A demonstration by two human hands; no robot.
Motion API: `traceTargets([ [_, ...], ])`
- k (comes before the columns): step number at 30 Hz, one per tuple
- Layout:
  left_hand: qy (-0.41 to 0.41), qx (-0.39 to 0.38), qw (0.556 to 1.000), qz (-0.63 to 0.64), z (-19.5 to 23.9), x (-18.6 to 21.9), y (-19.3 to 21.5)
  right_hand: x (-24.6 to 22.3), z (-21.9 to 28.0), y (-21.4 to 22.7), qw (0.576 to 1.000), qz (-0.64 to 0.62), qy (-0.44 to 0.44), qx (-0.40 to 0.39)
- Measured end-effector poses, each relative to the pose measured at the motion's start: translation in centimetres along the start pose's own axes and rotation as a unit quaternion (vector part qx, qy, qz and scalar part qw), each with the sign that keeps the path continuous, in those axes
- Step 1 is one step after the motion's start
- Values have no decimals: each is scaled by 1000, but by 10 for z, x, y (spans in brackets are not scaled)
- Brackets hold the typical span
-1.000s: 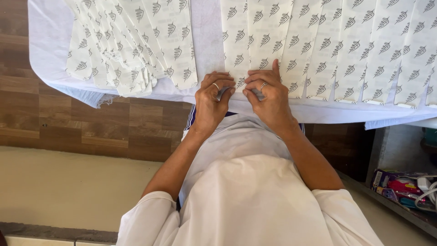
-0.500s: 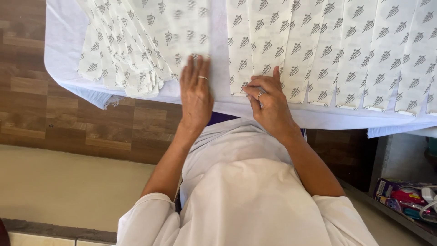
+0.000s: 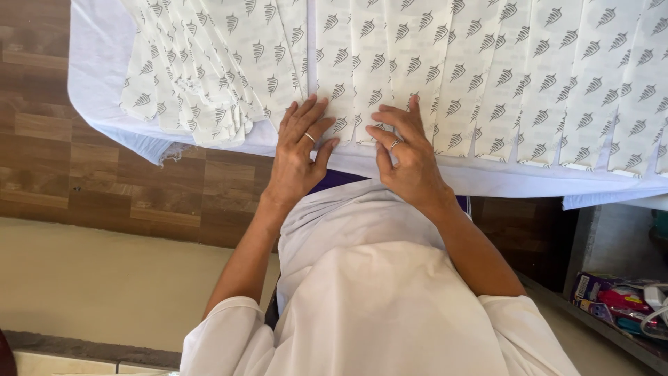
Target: The person is preparing paper strips by laying them out in an overlapping fashion, applying a line of glue across the exposed edges, and then folding each edge down.
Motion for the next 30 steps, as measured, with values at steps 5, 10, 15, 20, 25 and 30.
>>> traceTargets([
  [5, 1, -43, 999, 29, 1, -8, 7, -14, -14, -29, 998, -43, 45, 10],
  [10, -8, -60, 996, 65, 4, -18, 8, -14, -11, -41, 998, -7, 68, 10],
  [15, -9, -43, 995, 95, 1, -13, 14, -16, -14, -37, 998, -6, 63, 7],
  [20, 20, -13, 995, 99, 1, -14, 10, -15, -17, -40, 998, -3, 57, 10],
  [25, 78, 15, 990, 116, 1, -23, 7, -4, -16, -44, 1000, -28, 3, 8],
  [30, 86, 15, 990, 114, -4, -19, 14, -1, -18, -43, 998, -49, -26, -8],
])
Point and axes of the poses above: each hand's wrist, its own z-axis away from the middle knuckle, its own y-axis out of the back of the hand, x = y × z, the point moved 7 cm from there along -z, towards the middle knuckle, and after that the axes turned 7 degrees about y, right-handed, at the moved point
